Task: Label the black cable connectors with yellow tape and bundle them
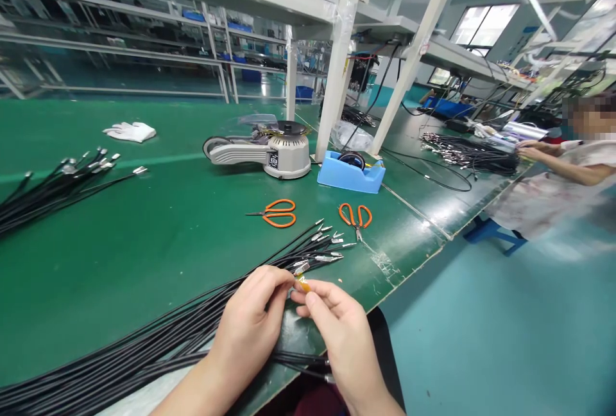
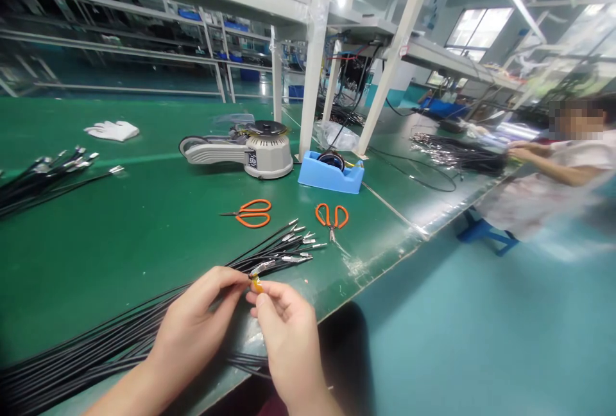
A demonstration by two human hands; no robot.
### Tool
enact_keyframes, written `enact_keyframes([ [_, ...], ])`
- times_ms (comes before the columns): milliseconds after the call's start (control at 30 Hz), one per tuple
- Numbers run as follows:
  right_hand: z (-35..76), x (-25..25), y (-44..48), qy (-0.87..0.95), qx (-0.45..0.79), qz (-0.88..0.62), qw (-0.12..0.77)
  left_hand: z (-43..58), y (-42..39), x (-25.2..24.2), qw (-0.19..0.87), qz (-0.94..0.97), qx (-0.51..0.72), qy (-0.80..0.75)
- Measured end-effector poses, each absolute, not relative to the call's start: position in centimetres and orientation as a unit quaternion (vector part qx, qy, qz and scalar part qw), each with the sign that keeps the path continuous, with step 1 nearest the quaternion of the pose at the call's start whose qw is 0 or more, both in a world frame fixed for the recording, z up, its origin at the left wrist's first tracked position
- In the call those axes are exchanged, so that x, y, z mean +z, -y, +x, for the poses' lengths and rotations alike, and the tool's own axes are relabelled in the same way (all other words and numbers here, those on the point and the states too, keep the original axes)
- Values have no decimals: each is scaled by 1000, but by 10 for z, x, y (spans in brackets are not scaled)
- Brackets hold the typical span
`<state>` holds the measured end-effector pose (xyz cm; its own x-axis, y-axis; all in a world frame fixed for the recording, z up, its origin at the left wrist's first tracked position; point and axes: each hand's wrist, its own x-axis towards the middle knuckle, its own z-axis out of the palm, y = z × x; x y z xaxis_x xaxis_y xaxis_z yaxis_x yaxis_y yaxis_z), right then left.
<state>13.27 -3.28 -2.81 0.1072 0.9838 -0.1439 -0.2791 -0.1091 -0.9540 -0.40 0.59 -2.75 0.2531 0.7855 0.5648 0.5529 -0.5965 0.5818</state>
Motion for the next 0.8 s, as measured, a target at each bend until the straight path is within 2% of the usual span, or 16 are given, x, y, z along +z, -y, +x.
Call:
enact_keyframes([
  [800,132,-22,31,398,538,-498,551,-6,-5,-28,129,783,440,-421],
])
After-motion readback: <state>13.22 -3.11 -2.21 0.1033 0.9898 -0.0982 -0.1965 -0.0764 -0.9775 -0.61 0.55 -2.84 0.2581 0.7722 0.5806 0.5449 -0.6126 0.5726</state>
